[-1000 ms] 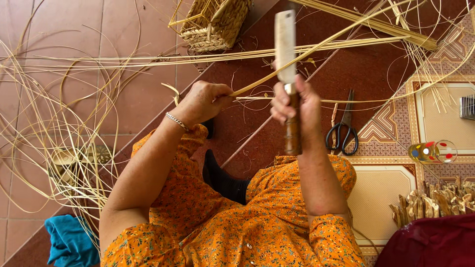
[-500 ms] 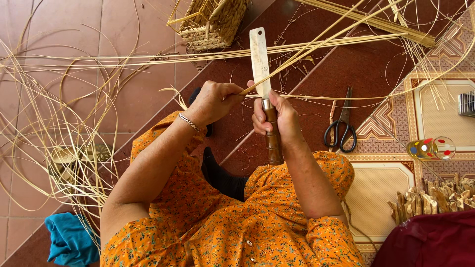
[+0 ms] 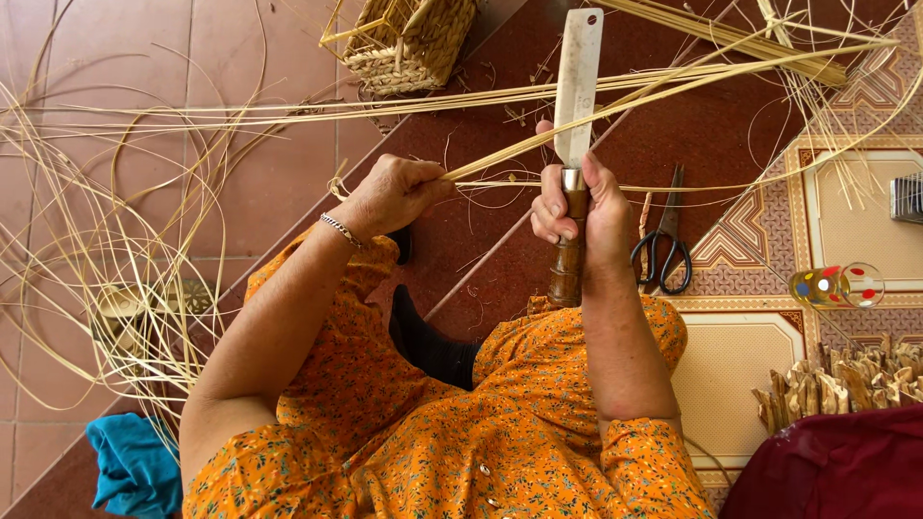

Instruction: The person sits on the floor and uses a knife to split long bamboo strips into thinner strands. They repeatedly pull the strips through the blade, separate the resulting strands, and trim them with scissors.

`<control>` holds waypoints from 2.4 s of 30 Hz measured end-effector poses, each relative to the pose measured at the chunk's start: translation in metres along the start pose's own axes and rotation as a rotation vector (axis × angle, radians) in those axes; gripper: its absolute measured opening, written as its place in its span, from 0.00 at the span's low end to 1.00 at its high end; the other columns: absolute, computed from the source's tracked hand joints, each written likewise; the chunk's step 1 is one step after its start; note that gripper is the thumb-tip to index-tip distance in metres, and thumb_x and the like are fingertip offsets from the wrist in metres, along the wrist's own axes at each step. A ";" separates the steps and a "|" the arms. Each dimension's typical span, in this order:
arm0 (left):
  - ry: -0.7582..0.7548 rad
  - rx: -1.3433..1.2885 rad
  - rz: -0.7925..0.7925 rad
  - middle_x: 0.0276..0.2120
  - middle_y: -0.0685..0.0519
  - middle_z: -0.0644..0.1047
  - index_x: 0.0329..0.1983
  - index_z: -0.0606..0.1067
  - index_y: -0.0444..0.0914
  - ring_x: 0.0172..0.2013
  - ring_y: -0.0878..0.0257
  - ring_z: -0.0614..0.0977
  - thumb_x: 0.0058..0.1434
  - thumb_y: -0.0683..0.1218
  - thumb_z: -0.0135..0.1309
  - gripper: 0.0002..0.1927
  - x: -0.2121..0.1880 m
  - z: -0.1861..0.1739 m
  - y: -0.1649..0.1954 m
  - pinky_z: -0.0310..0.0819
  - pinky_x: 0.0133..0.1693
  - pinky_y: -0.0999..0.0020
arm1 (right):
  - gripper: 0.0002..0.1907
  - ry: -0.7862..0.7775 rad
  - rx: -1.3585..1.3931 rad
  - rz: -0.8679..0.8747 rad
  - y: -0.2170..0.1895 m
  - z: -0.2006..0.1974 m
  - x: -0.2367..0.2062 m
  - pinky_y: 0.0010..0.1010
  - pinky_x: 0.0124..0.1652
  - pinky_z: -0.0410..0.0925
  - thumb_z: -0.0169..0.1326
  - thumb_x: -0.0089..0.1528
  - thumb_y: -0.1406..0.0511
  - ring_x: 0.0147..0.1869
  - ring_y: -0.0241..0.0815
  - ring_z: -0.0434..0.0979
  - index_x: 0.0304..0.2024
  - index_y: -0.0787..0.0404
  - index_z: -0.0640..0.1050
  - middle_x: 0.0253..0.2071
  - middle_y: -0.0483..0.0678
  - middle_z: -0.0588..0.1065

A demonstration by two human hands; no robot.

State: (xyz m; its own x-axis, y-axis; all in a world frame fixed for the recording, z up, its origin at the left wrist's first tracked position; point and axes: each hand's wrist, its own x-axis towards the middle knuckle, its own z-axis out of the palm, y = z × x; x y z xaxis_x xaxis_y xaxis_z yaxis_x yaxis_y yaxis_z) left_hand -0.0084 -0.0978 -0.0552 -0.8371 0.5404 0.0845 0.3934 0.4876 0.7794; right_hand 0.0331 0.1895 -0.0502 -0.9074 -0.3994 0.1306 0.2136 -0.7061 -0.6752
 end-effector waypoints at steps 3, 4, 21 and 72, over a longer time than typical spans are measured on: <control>0.021 -0.029 0.016 0.21 0.47 0.77 0.39 0.81 0.34 0.21 0.60 0.77 0.68 0.46 0.58 0.10 0.000 0.003 -0.005 0.72 0.26 0.64 | 0.31 -0.004 -0.016 0.009 0.001 -0.001 0.001 0.28 0.21 0.58 0.39 0.76 0.53 0.18 0.31 0.58 0.75 0.66 0.59 0.25 0.43 0.65; 0.025 -0.024 0.021 0.22 0.47 0.78 0.40 0.81 0.34 0.21 0.61 0.78 0.68 0.46 0.58 0.09 0.000 0.004 -0.007 0.73 0.26 0.65 | 0.31 0.000 -0.025 0.011 0.002 -0.002 0.002 0.27 0.21 0.58 0.39 0.77 0.53 0.18 0.31 0.58 0.75 0.67 0.59 0.25 0.43 0.65; 0.403 0.221 0.489 0.48 0.46 0.79 0.50 0.78 0.35 0.48 0.50 0.82 0.68 0.37 0.59 0.09 0.018 -0.040 0.085 0.79 0.50 0.59 | 0.20 0.355 -0.656 -0.113 -0.102 0.040 0.030 0.26 0.19 0.60 0.39 0.74 0.58 0.20 0.31 0.61 0.58 0.67 0.72 0.24 0.41 0.67; 0.315 0.315 -0.511 0.19 0.49 0.78 0.43 0.78 0.44 0.16 0.57 0.79 0.68 0.46 0.57 0.03 -0.268 0.040 0.072 0.70 0.21 0.61 | 0.20 0.095 -1.725 0.032 0.110 -0.044 -0.034 0.38 0.27 0.73 0.59 0.70 0.64 0.27 0.45 0.81 0.55 0.59 0.62 0.26 0.46 0.75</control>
State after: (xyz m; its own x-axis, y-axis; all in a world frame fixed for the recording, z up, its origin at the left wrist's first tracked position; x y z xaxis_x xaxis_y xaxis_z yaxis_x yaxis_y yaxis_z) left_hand 0.2599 -0.1800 -0.0469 -0.9994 -0.0136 -0.0325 -0.0294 0.8312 0.5552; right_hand 0.0716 0.1515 -0.1607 -0.9409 -0.3217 0.1061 -0.3152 0.7166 -0.6222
